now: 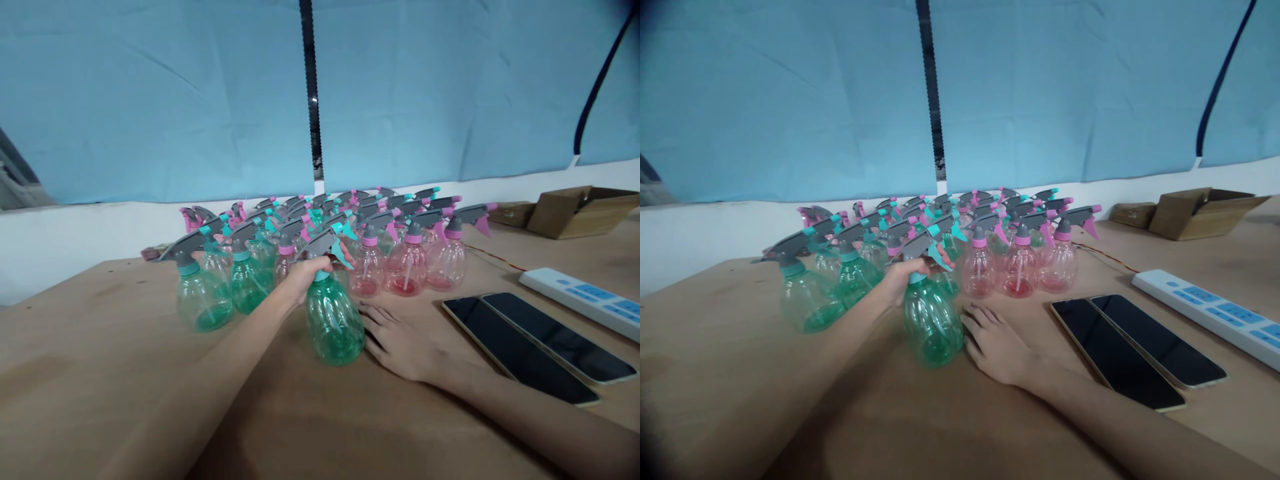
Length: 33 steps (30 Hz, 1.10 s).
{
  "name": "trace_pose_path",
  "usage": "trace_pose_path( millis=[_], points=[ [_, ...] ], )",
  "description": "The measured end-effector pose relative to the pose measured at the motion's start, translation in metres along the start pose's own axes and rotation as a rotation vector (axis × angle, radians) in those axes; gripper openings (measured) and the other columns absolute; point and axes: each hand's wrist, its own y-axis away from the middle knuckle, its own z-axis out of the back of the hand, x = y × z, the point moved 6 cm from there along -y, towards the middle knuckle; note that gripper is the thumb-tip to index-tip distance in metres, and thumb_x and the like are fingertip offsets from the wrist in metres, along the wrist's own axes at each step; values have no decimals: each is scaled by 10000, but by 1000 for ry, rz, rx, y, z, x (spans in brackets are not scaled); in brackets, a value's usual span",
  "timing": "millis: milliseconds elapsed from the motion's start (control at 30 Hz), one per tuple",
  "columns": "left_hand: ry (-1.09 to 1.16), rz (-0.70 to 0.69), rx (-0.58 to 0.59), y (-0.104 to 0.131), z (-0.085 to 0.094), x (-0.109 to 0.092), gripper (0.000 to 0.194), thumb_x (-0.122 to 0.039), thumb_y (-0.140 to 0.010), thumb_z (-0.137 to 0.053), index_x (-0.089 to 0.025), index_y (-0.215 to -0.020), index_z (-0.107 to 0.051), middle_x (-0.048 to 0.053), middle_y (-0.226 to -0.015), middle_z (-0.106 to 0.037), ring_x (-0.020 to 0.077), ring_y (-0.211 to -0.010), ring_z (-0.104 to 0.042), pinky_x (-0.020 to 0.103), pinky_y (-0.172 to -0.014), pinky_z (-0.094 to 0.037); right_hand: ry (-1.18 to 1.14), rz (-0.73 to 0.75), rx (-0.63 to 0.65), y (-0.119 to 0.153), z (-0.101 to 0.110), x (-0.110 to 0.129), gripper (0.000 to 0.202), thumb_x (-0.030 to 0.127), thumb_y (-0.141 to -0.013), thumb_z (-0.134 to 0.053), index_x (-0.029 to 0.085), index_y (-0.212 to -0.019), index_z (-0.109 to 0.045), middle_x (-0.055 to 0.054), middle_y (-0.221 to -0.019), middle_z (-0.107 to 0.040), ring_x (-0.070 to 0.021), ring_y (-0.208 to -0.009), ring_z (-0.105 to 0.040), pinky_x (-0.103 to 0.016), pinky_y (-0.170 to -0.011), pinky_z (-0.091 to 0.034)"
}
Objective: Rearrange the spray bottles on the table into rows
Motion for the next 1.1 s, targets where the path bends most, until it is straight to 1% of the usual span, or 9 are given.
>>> trace_pose_path(
  millis=[100, 167, 267, 333, 433, 533, 633, 833, 1100],
  points=[
    [25, 21, -24, 1, 2, 1, 189, -162, -518, -471, -167, -656, -599, 17, -629, -623, 195, -643, -597, 331, -632, -476, -6, -8, -4, 0, 0, 0, 413, 229, -888, -355, 106, -1265, -471, -151, -1323, -455, -252, -1240, -374, -451, -1035, -304],
    [43, 3, -29, 1, 3, 0, 198, -154, -510, -473, -152, -657, -607, 18, -637, -626, 184, -625, -593, 320, -633, -471, 2, -6, -5, 0, -1, -1, 413, 223, -885, -359, 96, -1260, -475, -157, -1320, -456, -256, -1238, -376, -450, -1035, -306],
    [78, -38, -22, -1, 2, -1, 268, -136, -513, -480, -148, -728, -641, 28, -753, -665, 202, -728, -621, 333, -717, -474, 15, 7, -9, 0, -1, -1, 413, 213, -884, -359, 89, -1260, -475, -158, -1308, -467, -250, -1233, -383, -439, -1037, -307],
    [124, -63, 12, -2, 1, -1, 301, -132, -522, -485, -159, -770, -654, 30, -818, -675, 218, -820, -624, 343, -767, -469, 22, 15, -10, 0, -2, -1, 413, 213, -885, -358, 94, -1263, -473, -153, -1310, -465, -248, -1233, -382, -436, -1037, -308],
    [178, -87, 43, -5, 1, 1, 323, -130, -528, -489, -173, -797, -664, 23, -833, -676, 225, -896, -614, 350, -802, -465, 23, 15, -14, 0, -2, -1, 412, 213, -886, -359, 92, -1263, -473, -155, -1314, -461, -250, -1232, -383, -438, -1037, -309],
    [182, -79, 56, -6, 2, 3, 331, -131, -521, -491, -174, -801, -662, 27, -842, -677, 235, -931, -603, 366, -817, -464, 2, 9, -25, 0, -2, -2, 408, 215, -885, -364, 103, -1262, -474, -153, -1304, -471, -246, -1226, -393, -440, -1029, -319],
    [172, -58, 57, -6, 3, 4, 346, -137, -517, -488, -173, -816, -659, 34, -854, -678, 242, -957, -592, 379, -834, -460, -3, 6, -21, 1, -3, -2, 410, 217, -885, -361, 105, -1265, -472, -150, -1307, -469, -246, -1231, -387, -440, -1031, -317],
    [161, -49, 78, -7, 2, 5, 344, -134, -516, -478, -181, -809, -652, 30, -864, -674, 237, -975, -586, 361, -825, -462, -6, 17, -32, 0, -2, -2, 405, 216, -884, -360, 103, -1253, -482, -158, -1300, -476, -248, -1228, -390, -446, -1031, -314],
    [172, -58, 49, -6, 1, 3, 331, -130, -513, -489, -170, -797, -653, 32, -831, -668, 234, -904, -604, 356, -790, -474, 11, 6, -1, 0, -3, -2, 417, 222, -887, -360, 89, -1266, -470, -163, -1313, -460, -247, -1244, -372, -436, -1040, -299]
  ],
)
